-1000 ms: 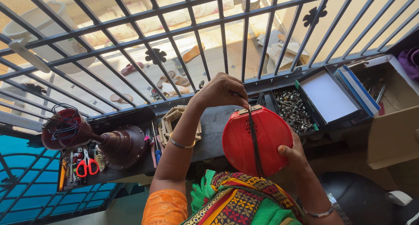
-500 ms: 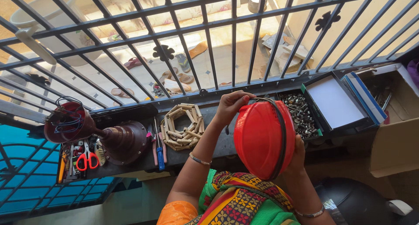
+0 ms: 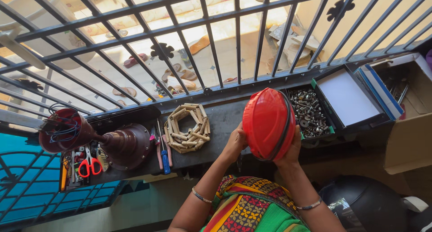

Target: The person repairs a ceiling fan motor by using pliers to manipulate wires and then uses a screwdriver to secure a red plastic cover onto the motor assembly.

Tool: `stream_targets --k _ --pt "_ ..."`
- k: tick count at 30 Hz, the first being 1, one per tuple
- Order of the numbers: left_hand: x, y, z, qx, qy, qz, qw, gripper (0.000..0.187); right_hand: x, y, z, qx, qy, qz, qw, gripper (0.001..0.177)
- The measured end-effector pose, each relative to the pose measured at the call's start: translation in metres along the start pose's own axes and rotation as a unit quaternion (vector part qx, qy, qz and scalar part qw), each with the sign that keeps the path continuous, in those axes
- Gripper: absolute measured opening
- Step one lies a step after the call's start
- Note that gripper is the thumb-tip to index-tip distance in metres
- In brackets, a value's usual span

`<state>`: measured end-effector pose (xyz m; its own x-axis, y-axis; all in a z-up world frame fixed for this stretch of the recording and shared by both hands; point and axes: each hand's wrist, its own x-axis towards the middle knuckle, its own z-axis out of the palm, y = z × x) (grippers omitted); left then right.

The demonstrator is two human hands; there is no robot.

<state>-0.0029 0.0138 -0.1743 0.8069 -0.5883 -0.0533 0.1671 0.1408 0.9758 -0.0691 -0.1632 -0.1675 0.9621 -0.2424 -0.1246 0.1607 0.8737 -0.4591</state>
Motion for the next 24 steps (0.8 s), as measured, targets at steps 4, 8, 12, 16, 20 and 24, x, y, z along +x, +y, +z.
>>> stream_targets --k 4,8,12,16,20,24 --pt "-0.015 -0.011 -0.015 0.143 0.045 0.025 0.988 0.113 0.0 0.025 -0.012 0.019 0.004 0.046 0.999 0.078" --pt "-0.023 -0.028 -0.037 0.076 0.043 0.054 0.995 0.117 0.002 0.055 -0.023 0.025 0.017 0.08 0.996 0.077" --pt "-0.036 -0.033 -0.063 0.049 0.072 -0.112 0.99 0.115 0.01 0.076 -0.033 0.003 -0.009 0.116 0.993 0.077" --pt "-0.037 -0.019 -0.072 0.03 0.117 -0.031 0.992 0.096 0.022 0.077 -0.021 -0.098 -0.056 0.086 0.99 0.067" --pt "-0.025 -0.001 -0.087 0.286 0.14 0.061 0.946 0.076 0.022 0.094 -0.01 -0.269 0.072 0.064 0.958 0.059" --pt "-0.006 0.035 -0.075 0.459 0.106 -0.006 0.882 0.09 0.026 0.1 -0.016 -0.212 0.065 0.084 0.971 0.057"
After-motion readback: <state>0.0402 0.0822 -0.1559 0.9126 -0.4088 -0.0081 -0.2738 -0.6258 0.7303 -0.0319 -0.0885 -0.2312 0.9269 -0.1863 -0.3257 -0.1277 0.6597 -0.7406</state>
